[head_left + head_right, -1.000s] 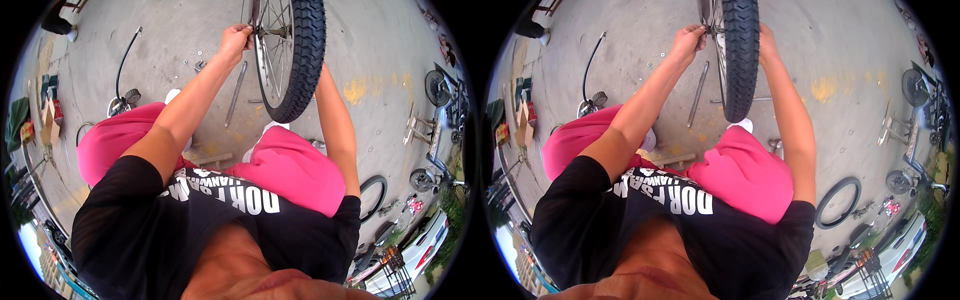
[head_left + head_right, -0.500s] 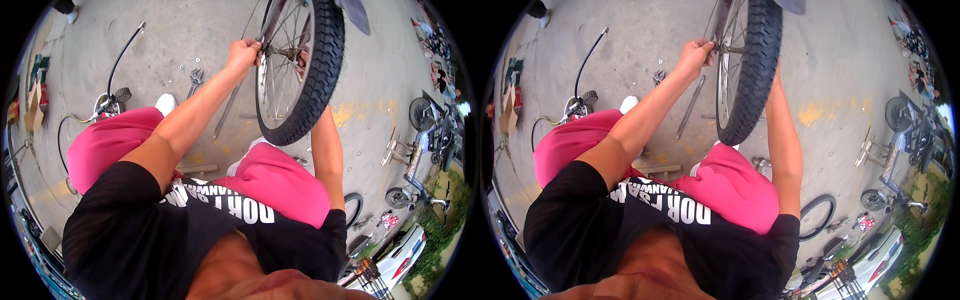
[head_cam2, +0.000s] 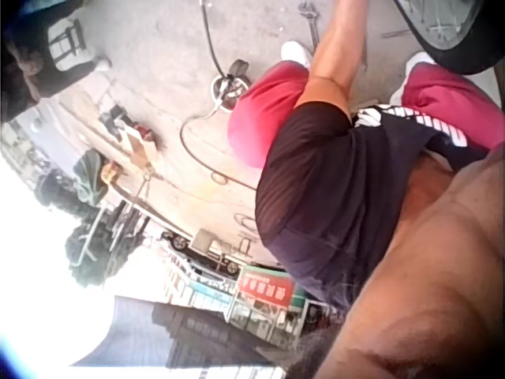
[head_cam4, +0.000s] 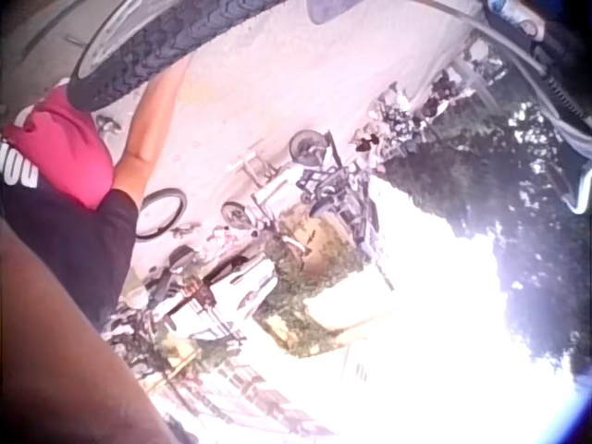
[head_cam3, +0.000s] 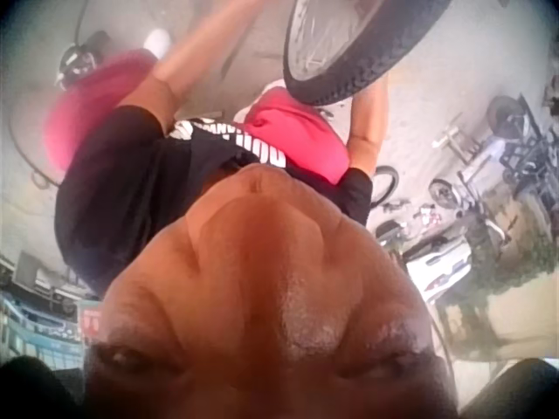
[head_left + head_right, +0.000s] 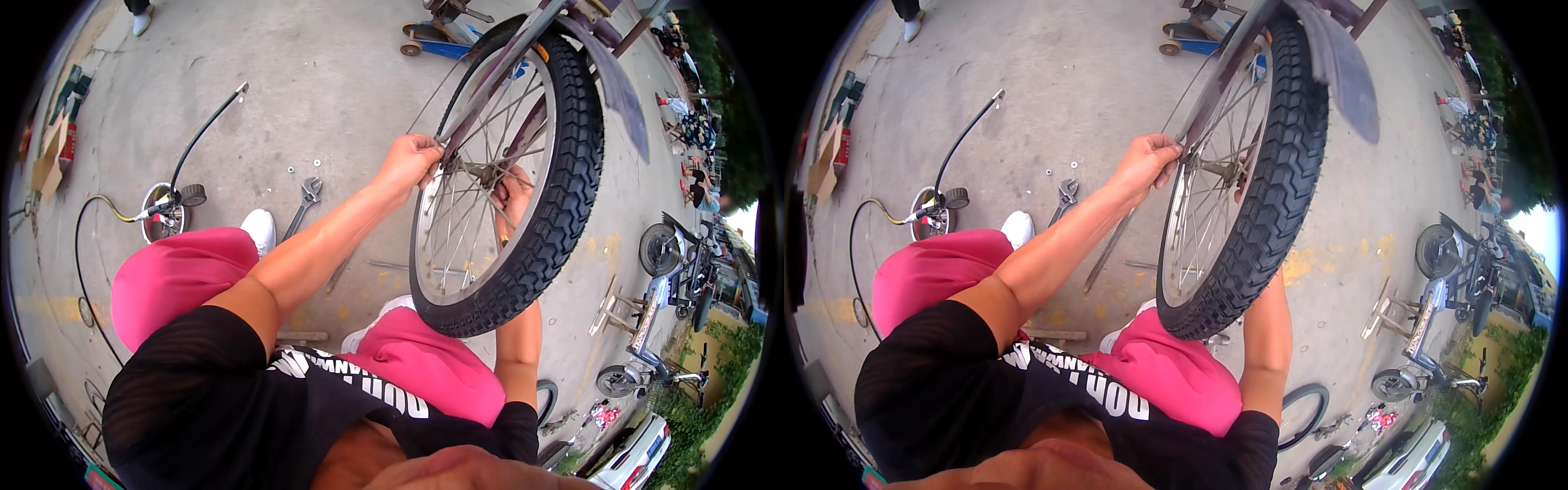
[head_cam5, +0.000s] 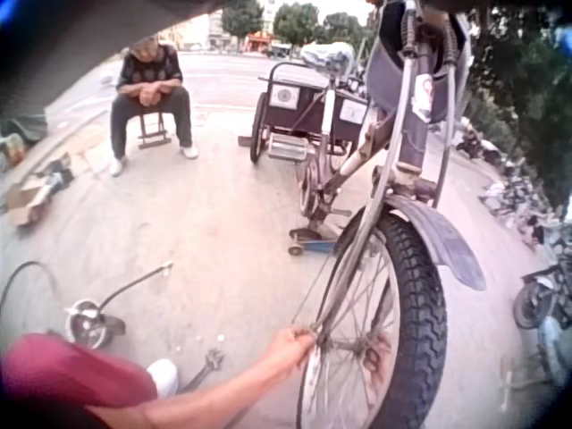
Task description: The person sits on the ground and uses a wrench to tighten the axle nuts on a bicycle wheel. They rotate the wheel and repeatedly adjust the nuts on both sides to secure the wheel in place.
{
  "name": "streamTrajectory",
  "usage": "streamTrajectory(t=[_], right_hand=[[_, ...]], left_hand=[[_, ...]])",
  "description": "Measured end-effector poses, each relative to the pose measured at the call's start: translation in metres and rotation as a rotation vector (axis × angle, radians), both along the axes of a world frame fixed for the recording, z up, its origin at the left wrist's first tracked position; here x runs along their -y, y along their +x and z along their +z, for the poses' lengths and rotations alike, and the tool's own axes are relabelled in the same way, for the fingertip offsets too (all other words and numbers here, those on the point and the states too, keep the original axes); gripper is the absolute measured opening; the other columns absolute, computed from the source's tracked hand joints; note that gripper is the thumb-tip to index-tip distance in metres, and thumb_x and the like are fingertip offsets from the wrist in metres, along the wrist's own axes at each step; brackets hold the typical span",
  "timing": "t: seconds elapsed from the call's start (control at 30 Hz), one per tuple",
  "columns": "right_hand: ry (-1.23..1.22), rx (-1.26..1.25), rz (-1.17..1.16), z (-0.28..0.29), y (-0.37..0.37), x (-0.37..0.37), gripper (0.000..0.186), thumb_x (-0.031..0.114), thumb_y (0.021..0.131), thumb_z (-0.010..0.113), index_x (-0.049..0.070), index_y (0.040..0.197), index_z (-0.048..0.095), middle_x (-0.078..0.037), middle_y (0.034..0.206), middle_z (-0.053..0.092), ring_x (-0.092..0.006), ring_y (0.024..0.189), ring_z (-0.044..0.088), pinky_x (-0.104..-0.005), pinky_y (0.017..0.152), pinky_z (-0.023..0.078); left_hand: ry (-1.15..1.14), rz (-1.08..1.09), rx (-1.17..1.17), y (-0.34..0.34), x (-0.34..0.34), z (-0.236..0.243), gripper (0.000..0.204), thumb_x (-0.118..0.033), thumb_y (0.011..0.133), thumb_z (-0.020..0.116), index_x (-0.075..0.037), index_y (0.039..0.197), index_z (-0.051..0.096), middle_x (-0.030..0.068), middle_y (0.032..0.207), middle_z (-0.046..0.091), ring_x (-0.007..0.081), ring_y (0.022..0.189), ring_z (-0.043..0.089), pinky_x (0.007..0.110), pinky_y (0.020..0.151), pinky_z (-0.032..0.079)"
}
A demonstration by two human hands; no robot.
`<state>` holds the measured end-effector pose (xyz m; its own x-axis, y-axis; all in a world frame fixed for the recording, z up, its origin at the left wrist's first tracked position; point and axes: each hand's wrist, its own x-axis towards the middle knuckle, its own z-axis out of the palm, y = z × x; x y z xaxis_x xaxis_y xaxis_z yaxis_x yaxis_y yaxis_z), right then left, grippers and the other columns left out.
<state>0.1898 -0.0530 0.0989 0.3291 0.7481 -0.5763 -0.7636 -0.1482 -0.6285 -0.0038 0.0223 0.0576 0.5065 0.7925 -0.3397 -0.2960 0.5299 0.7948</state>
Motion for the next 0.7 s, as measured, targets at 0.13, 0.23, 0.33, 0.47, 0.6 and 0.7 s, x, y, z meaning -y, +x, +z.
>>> streamTrajectory(t=[0.13, 0.23, 0.33, 0.47, 0.6, 0.7], right_hand=[[0.114, 0.473, 0.056, 0.016, -0.006, 0.002, 0.024, 0.001, 0.085, 0.046, -0.007, 0.106, 0.054, 0.001, 0.062, 0.044, -0.0058, 0.048, 0.032, -0.0200, 0.041, 0.026], [0.147, 0.410, 0.050, 0.036, -0.014, -0.004, 0.026, -0.003, 0.086, 0.042, -0.009, 0.109, 0.052, -0.002, 0.069, 0.047, -0.0060, 0.051, 0.033, -0.0195, 0.043, 0.029], [0.158, 0.432, 0.047, 0.039, -0.018, -0.006, 0.026, -0.002, 0.086, 0.043, -0.010, 0.109, 0.051, -0.003, 0.070, 0.047, -0.0059, 0.051, 0.034, -0.0196, 0.043, 0.029], [0.241, 0.635, 0.147, 0.029, -0.013, -0.012, 0.023, -0.001, 0.086, 0.043, -0.009, 0.106, 0.052, -0.003, 0.068, 0.047, -0.0058, 0.050, 0.033, -0.0199, 0.043, 0.029], [0.318, 0.279, 0.152, 0.036, -0.039, -0.007, 0.029, 0.010, 0.088, 0.045, -0.004, 0.112, 0.051, -0.003, 0.073, 0.045, -0.0099, 0.061, 0.039, -0.0237, 0.052, 0.032], [0.397, 0.426, 0.120, 0.047, -0.055, 0.004, 0.026, 0.014, 0.091, 0.044, 0.002, 0.111, 0.056, -0.006, 0.087, 0.058, -0.0130, 0.072, 0.055, -0.0259, 0.062, 0.047]], left_hand=[[0.009, 0.026, 0.066, 0.004, -0.008, 0.024, 0.012, -0.009, 0.086, 0.054, 0.000, 0.078, 0.056, 0.0019, 0.056, 0.050, 0.0078, 0.039, 0.039, 0.022, 0.035, 0.029], [0.021, 0.035, 0.072, 0.000, -0.013, 0.035, 0.013, -0.009, 0.086, 0.054, 0.000, 0.077, 0.057, 0.0023, 0.056, 0.050, 0.0080, 0.039, 0.039, 0.022, 0.035, 0.030], [0.035, 0.045, 0.062, -0.006, -0.012, 0.046, 0.013, -0.009, 0.085, 0.055, 0.001, 0.078, 0.057, 0.0025, 0.056, 0.051, 0.0083, 0.039, 0.039, 0.022, 0.035, 0.031], [0.068, 0.048, 0.026, -0.013, -0.014, 0.054, 0.012, -0.009, 0.085, 0.055, 0.001, 0.079, 0.057, 0.0028, 0.057, 0.051, 0.0085, 0.041, 0.042, 0.022, 0.036, 0.032], [0.097, 0.059, -0.011, -0.023, -0.011, 0.042, 0.013, -0.009, 0.086, 0.055, 0.001, 0.079, 0.058, 0.0026, 0.058, 0.052, 0.0093, 0.042, 0.044, 0.022, 0.036, 0.033], [0.074, 0.038, -0.042, -0.026, -0.011, 0.046, 0.013, -0.009, 0.086, 0.054, 0.001, 0.078, 0.058, 0.0023, 0.057, 0.051, 0.0094, 0.040, 0.043, 0.023, 0.034, 0.030]])
